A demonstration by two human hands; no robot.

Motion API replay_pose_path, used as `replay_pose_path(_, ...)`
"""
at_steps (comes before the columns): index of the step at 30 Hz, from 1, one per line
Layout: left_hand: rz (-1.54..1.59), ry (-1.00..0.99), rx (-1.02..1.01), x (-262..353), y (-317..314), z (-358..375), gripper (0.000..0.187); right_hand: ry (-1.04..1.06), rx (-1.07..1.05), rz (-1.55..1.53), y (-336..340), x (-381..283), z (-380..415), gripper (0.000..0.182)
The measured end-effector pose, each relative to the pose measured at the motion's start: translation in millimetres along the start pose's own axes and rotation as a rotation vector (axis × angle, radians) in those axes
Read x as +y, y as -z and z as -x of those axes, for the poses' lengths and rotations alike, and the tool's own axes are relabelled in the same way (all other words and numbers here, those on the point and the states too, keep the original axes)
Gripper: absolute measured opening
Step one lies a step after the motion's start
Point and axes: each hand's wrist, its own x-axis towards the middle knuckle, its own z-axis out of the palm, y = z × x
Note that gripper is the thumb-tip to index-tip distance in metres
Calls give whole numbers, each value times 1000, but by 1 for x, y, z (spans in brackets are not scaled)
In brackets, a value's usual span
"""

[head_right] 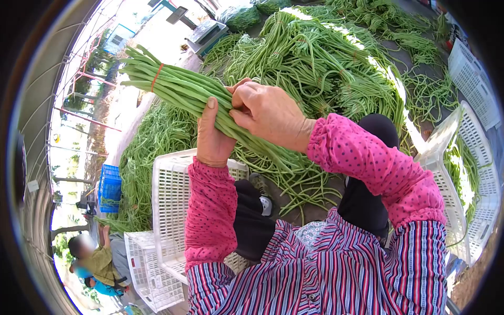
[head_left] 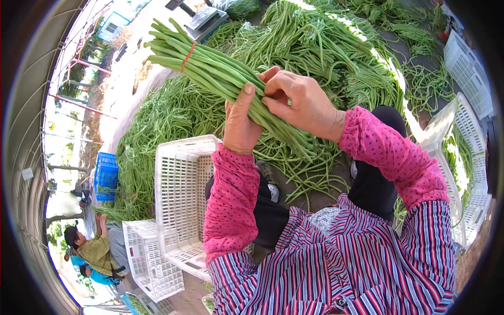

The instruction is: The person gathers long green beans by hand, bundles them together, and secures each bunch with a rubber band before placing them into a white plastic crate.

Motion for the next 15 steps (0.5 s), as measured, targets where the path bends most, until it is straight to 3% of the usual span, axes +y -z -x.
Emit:
replay_pose_path(5, -40, -5, 117, -3, -3, 8, 33, -48, 22, 72, -4, 9, 1, 19)
replay_pose_path(7, -72, 31, 117, -5, 6, 10, 38, -292, -10, -415, 0, 20, -1, 18)
replay_pose_path(8, -104, 70, 119, -4, 12, 9, 43, -296, -11, -418, 7, 18, -5, 18)
replay_pose_path(10, -88, 111, 17, -1, 16, 11, 41, -503, -245, -693, 28, 7, -12, 16)
replay_pose_path(12, 23, 79, 214, -6, 17, 14, 34, -499, -220, -755, 24, 10, -7, 19)
replay_pose_path(15, 80, 80, 231, -3, 24, 13, 41, -527, -349, -829, 28, 34, 7, 25)
